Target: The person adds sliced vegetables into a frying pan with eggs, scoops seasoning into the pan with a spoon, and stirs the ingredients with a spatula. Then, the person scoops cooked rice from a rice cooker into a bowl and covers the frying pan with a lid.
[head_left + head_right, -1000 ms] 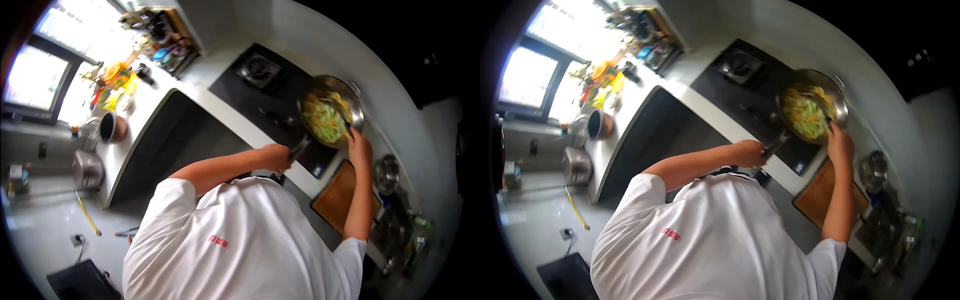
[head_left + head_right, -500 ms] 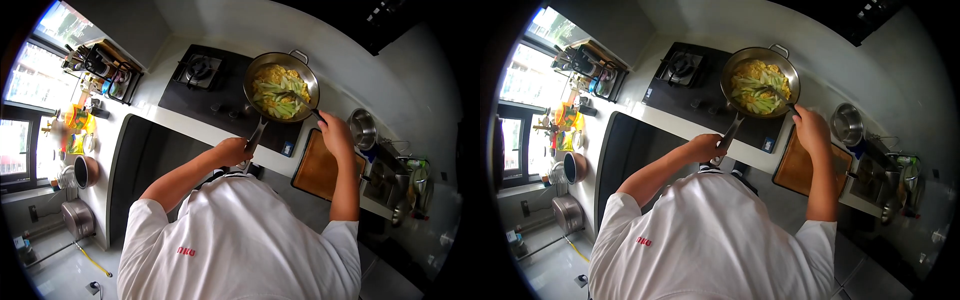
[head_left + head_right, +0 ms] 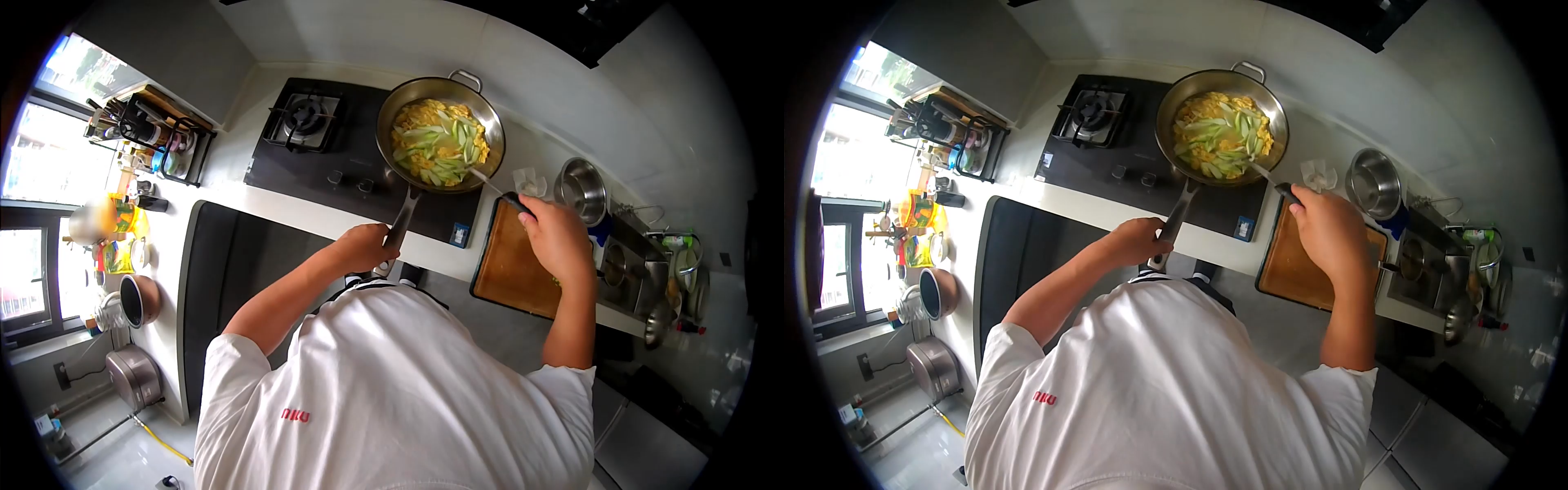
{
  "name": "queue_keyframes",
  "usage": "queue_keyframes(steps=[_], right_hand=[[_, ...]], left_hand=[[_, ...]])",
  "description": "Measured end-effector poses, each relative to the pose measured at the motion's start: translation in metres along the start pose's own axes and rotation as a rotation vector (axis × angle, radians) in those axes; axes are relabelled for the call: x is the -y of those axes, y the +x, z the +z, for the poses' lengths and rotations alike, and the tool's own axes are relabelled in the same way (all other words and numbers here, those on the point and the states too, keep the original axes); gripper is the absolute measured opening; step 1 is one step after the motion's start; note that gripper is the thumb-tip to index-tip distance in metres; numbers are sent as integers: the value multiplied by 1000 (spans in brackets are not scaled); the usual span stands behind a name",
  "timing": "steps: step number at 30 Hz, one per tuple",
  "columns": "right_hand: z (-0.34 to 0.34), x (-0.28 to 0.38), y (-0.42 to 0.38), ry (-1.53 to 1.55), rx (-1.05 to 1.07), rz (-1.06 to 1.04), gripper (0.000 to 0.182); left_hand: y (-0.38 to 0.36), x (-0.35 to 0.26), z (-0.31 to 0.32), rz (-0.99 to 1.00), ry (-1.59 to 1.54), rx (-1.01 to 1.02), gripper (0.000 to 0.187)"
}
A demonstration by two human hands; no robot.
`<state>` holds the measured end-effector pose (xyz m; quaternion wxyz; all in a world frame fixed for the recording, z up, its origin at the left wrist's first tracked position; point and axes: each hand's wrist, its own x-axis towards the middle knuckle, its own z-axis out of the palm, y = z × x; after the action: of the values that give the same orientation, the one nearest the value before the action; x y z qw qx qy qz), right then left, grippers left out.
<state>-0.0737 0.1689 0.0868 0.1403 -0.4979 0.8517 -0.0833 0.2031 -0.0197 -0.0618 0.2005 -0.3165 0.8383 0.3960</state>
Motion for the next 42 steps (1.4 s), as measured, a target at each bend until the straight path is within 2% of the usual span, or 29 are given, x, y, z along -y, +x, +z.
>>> queue_keyframes(steps=[2, 5, 8, 11, 14, 17, 22, 25, 29, 33, 37, 42], right_hand=[[5, 4, 5, -43, 43, -15, 34], [35, -8, 28, -19, -43, -64, 32], [22, -3, 27, -36, -42, -55, 31], [29, -4, 34, -10, -139, -181, 31], [50, 5, 57, -14, -69, -137, 32], [69, -5, 72, -5, -110, -161, 32], [26, -19, 50, -9, -94, -95, 33], [30, -21, 50, -26, -51, -39, 32], [44, -30, 61, 10, -86, -91, 32], [35, 0, 57, 115, -68, -25, 32], [76, 3, 83, 151, -57, -13, 30], [32, -12, 50, 189, -126, -25, 31]], left_hand=[[1, -1, 0, 1, 2, -6, 52], [1, -3, -2, -25, -10, 34, 52], [2, -4, -4, -42, -15, 43, 52], [-4, -9, -6, -44, -26, 38, 52], [-4, -11, -7, -60, -34, 50, 51], [-2, -6, -5, -42, -22, 41, 52], [-1, 0, 1, 14, -19, -11, 47], [1, 5, 4, 35, -14, -24, 48], [2, 1, 1, 0, -26, -14, 48], [2, 2, 3, -5, -2, -3, 49], [2, -3, -1, -27, 14, 17, 49], [4, 8, 6, 28, -3, -20, 49]])
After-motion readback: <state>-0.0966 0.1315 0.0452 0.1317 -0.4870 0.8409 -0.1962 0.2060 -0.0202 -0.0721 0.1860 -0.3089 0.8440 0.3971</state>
